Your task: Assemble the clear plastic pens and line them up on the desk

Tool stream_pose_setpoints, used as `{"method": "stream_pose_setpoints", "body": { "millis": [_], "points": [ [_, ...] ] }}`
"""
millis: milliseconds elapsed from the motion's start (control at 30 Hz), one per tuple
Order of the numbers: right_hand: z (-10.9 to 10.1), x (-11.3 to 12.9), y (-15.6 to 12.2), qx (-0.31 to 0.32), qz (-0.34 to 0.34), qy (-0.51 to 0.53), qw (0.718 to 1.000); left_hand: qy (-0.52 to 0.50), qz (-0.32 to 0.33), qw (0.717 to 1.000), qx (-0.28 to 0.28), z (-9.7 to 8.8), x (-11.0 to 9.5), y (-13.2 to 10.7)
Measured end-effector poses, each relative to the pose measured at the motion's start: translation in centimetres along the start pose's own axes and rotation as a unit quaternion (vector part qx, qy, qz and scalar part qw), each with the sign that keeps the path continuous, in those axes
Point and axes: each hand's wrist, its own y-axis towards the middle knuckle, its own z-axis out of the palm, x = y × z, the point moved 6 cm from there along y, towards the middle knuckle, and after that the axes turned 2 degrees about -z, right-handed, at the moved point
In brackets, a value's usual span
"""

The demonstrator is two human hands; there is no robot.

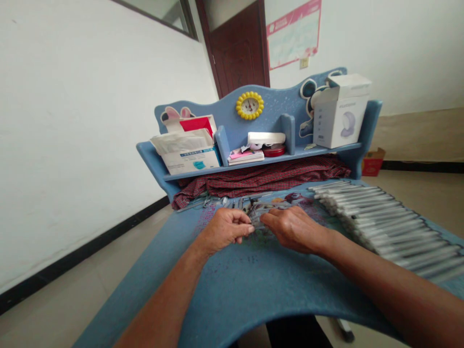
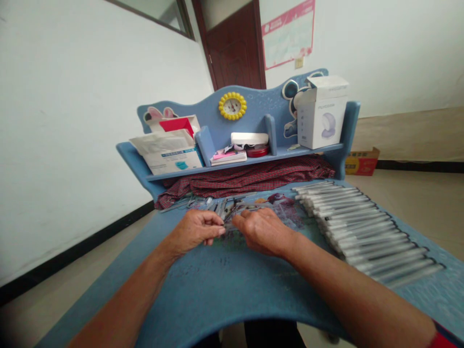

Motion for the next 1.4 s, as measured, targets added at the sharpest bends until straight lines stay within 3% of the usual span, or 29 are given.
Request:
{"method": "stream_pose_setpoints", "body": {
  "millis": [300, 1167, 1400],
  "points": [
    [0.0, -0.1, 0.0, -0.004, 0.006, -0.007, 1.000, 0.032, 0.025, 0.999, 0.032, 0.2, -0.3, -0.2],
    [0.1, -0.1, 0.1, -0.022, 0.004, 0.000, 1.000, 0.021, 0.026, 0.999, 0.021, 0.3, -0.5, -0.2],
    [0.8, -1.3, 0.1, 0.020, 0.053, -0.020, 0.998, 0.012, 0.034, 0.999, -0.001, -0.5, -0.6, -0.2]
  ]
}}
